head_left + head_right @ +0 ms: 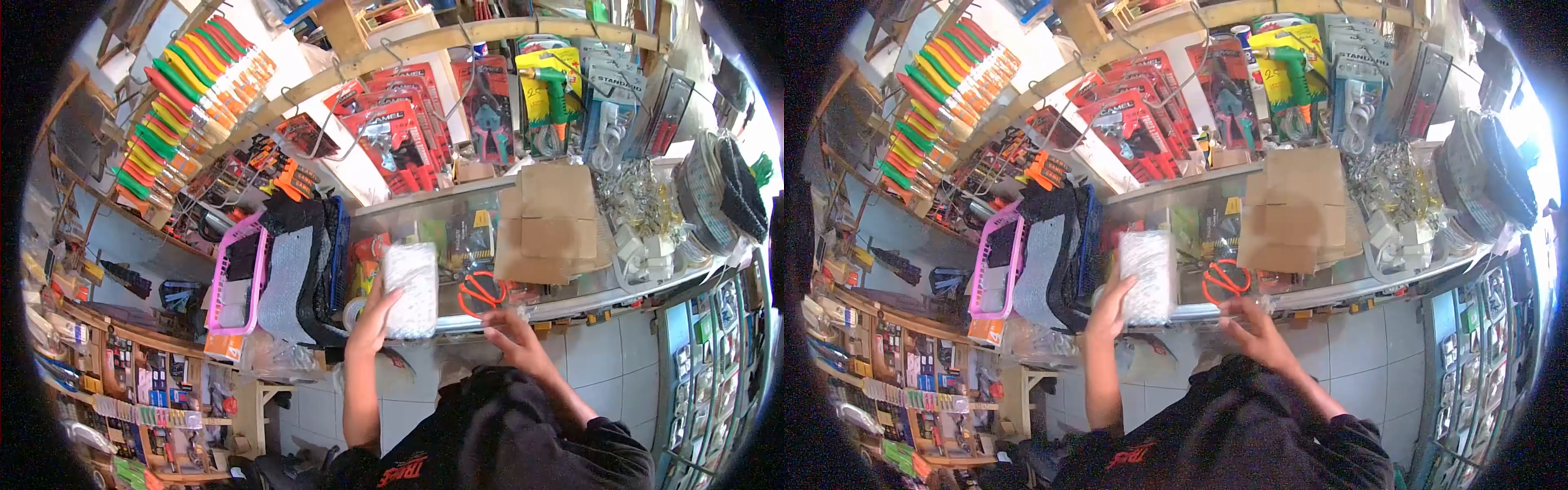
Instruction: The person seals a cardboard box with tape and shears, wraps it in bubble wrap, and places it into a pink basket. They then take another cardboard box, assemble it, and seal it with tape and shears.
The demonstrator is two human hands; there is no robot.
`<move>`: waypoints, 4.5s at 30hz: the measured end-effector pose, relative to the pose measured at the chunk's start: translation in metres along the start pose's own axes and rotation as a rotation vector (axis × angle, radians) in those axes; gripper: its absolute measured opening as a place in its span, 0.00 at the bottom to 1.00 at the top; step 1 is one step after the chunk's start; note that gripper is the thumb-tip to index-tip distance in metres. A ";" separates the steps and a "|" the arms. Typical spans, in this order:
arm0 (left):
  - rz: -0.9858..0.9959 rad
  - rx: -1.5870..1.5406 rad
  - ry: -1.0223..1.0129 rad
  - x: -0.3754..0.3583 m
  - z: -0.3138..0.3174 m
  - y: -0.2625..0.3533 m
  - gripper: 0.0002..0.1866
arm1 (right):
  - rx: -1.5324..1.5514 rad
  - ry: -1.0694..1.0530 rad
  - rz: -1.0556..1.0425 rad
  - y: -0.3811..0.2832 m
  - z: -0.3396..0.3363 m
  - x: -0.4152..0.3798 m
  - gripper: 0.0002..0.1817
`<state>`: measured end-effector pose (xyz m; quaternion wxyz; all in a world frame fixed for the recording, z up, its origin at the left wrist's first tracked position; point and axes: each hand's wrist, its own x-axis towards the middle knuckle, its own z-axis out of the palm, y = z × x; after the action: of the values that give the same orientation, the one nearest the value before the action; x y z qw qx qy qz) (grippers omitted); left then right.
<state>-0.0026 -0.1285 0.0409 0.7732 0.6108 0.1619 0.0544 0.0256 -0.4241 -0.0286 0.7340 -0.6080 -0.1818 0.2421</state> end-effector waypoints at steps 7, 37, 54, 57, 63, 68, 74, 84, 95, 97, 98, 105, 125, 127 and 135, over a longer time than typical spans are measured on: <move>-0.373 -0.471 0.204 -0.073 -0.019 -0.102 0.30 | 0.266 -0.200 0.088 0.029 0.047 0.030 0.35; -0.066 -1.330 -0.123 -0.163 -0.277 -0.056 0.33 | -1.014 -1.078 -0.478 -0.102 0.322 0.142 0.56; 0.336 -0.155 0.222 -0.132 -0.387 0.046 0.37 | -1.362 -0.951 -1.089 -0.155 0.483 0.331 0.40; 0.572 0.696 0.562 -0.121 -0.404 0.082 0.37 | -1.366 -0.815 -1.084 -0.143 0.509 0.384 0.39; 0.472 1.322 0.739 -0.089 -0.430 0.047 0.35 | -1.540 -0.807 -1.071 -0.098 0.555 0.443 0.33; 0.465 1.355 0.732 -0.090 -0.433 0.041 0.37 | -1.674 -0.847 -1.227 -0.027 0.566 0.485 0.26; 0.518 1.219 0.754 -0.086 -0.433 0.040 0.36 | -1.726 -1.004 -0.987 0.006 0.574 0.488 0.35; 0.486 1.165 0.751 -0.085 -0.429 0.042 0.38 | -1.696 -1.166 -0.383 0.023 0.595 0.509 0.55; 0.460 1.189 0.761 -0.085 -0.428 0.044 0.38 | -1.742 -1.084 -0.070 0.022 0.601 0.539 0.69; 0.446 1.171 0.740 -0.087 -0.426 0.046 0.38 | -1.742 -1.095 -0.049 0.022 0.601 0.538 0.68; 0.442 1.162 0.727 -0.087 -0.426 0.047 0.38 | -1.743 -1.111 -0.046 0.023 0.602 0.537 0.69; 0.455 1.188 0.736 -0.087 -0.425 0.046 0.39 | -1.697 -1.063 -0.095 0.028 0.595 0.535 0.74; 0.576 1.223 0.305 -0.099 -0.337 0.012 0.45 | -1.504 -0.146 -0.203 -0.034 0.359 0.396 0.38; 0.452 1.294 0.165 -0.091 -0.320 0.007 0.42 | -1.487 -0.047 -0.168 0.000 0.335 0.408 0.37; 0.406 1.370 0.140 -0.084 -0.302 0.003 0.41 | -1.068 -0.002 -0.253 0.009 0.320 0.398 0.22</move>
<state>-0.1771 0.1283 -0.0016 0.1785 0.9720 0.0920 0.1224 0.1703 0.0640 0.0142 0.3467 -0.8692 -0.3516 0.0267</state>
